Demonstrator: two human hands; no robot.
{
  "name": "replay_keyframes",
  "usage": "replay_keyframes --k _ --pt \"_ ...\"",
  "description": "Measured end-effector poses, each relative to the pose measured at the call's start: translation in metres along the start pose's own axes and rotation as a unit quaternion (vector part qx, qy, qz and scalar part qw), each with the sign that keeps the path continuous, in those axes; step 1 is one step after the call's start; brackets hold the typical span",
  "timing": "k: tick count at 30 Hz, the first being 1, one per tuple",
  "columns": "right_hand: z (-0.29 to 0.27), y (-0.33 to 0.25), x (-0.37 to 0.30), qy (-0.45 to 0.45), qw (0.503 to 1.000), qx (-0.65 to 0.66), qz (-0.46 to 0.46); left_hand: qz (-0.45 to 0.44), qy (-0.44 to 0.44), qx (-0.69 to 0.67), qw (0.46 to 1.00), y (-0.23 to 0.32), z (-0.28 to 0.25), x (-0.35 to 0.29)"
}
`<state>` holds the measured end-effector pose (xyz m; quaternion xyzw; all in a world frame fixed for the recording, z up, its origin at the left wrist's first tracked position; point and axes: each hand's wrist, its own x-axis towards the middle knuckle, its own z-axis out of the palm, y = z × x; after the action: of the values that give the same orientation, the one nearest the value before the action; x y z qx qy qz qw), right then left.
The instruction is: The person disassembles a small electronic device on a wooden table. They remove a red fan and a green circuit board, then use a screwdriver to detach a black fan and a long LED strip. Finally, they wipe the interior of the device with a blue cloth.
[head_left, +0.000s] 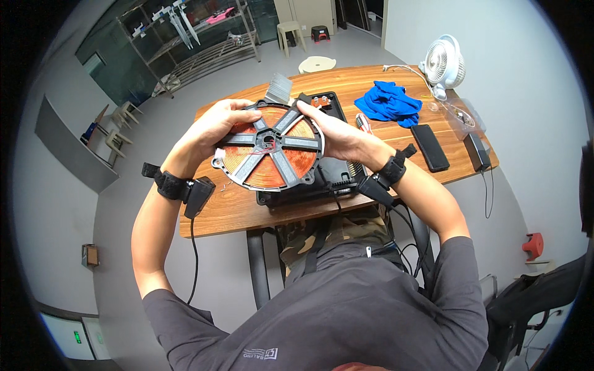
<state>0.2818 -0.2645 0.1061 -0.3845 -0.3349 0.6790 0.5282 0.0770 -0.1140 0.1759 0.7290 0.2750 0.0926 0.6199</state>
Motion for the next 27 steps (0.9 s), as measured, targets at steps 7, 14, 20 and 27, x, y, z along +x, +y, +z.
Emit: replay_keyframes --k 7,14,20,27 --pt "-0.025 0.002 0.013 -0.029 0.998 0.05 -0.007 -0.031 0.044 0.023 0.998 0.006 0.003 0.002" --pt "-0.025 0.004 0.0 -0.006 0.997 -0.066 -0.025 -0.049 0.059 -0.075 0.994 -0.007 -0.013 0.007" --pt "-0.03 0.013 -0.018 -0.05 0.985 -0.133 -0.096 -0.041 0.077 -0.102 0.991 -0.012 -0.017 0.009" --pt "-0.012 0.029 -0.021 0.055 0.817 -0.443 -0.364 -0.027 0.069 -0.115 0.991 0.009 -0.002 -0.003"
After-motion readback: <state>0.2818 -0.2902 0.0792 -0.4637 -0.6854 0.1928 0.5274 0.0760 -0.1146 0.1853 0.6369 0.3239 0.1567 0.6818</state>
